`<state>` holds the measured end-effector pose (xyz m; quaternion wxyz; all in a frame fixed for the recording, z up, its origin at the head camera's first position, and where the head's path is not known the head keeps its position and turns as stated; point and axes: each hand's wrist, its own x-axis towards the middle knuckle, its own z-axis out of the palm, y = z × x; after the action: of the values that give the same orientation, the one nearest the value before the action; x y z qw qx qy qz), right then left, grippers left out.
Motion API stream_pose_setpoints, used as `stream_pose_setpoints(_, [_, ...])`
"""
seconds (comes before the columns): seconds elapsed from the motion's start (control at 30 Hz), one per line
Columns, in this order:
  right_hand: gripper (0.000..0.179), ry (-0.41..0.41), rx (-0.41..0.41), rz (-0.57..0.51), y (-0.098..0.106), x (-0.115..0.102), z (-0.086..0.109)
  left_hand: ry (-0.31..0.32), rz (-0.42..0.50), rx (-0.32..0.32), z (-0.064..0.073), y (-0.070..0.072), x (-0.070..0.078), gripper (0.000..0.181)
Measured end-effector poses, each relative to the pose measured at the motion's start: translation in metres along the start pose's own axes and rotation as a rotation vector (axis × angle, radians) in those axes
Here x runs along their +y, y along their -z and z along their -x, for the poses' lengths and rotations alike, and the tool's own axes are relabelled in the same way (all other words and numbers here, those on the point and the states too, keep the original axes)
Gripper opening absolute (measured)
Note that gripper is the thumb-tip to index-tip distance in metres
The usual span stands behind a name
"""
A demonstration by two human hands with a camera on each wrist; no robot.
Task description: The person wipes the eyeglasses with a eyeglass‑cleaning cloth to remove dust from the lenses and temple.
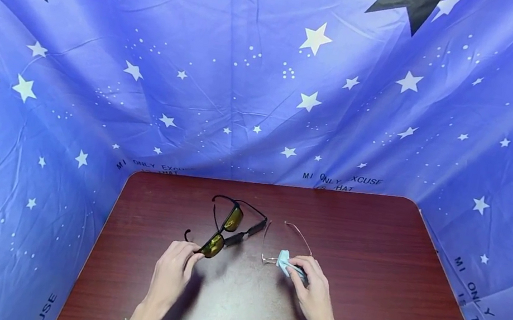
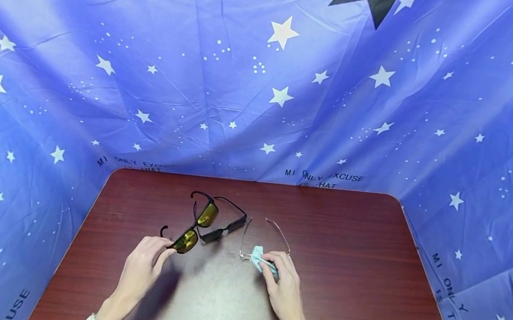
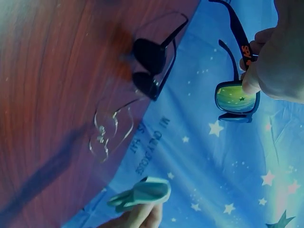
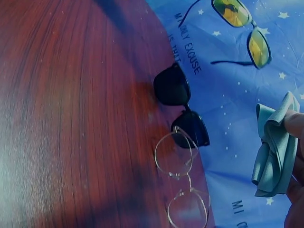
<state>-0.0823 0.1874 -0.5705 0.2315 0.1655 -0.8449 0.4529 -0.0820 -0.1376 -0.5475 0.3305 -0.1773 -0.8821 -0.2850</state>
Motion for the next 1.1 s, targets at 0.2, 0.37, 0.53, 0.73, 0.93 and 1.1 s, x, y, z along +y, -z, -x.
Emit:
stream_pose_setpoints(0.2, [0.026,0.028,0.011,-0.045,-0.007,-0.006,-0.001,-0.006,0.02,-0.007,0.002,-0.006,0.013,0.014])
stream_pose_setpoints(0.37, [0.029,0.029,0.042,-0.089,-0.012,-0.016,-0.004,-0.018,0.042,-0.018,0.003,-0.013,0.025,0.012])
stream_pose_setpoints(0.53, [0.039,0.084,0.08,-0.108,-0.017,-0.026,-0.007,-0.044,0.074,-0.005,0.004,-0.021,0.037,0.012])
stream_pose_setpoints(0.73, [0.048,0.198,0.123,-0.122,-0.026,-0.035,-0.009,-0.046,0.105,-0.01,0.004,-0.027,0.045,0.013])
stream_pose_setpoints(0.93, [0.047,0.217,0.155,-0.115,-0.036,-0.038,-0.008,-0.04,0.165,-0.031,0.003,-0.03,0.053,0.011])
stream_pose_setpoints(1.1, [0.041,0.273,0.19,-0.123,-0.045,-0.037,-0.009,-0.027,0.236,-0.039,0.002,-0.034,0.062,0.008])
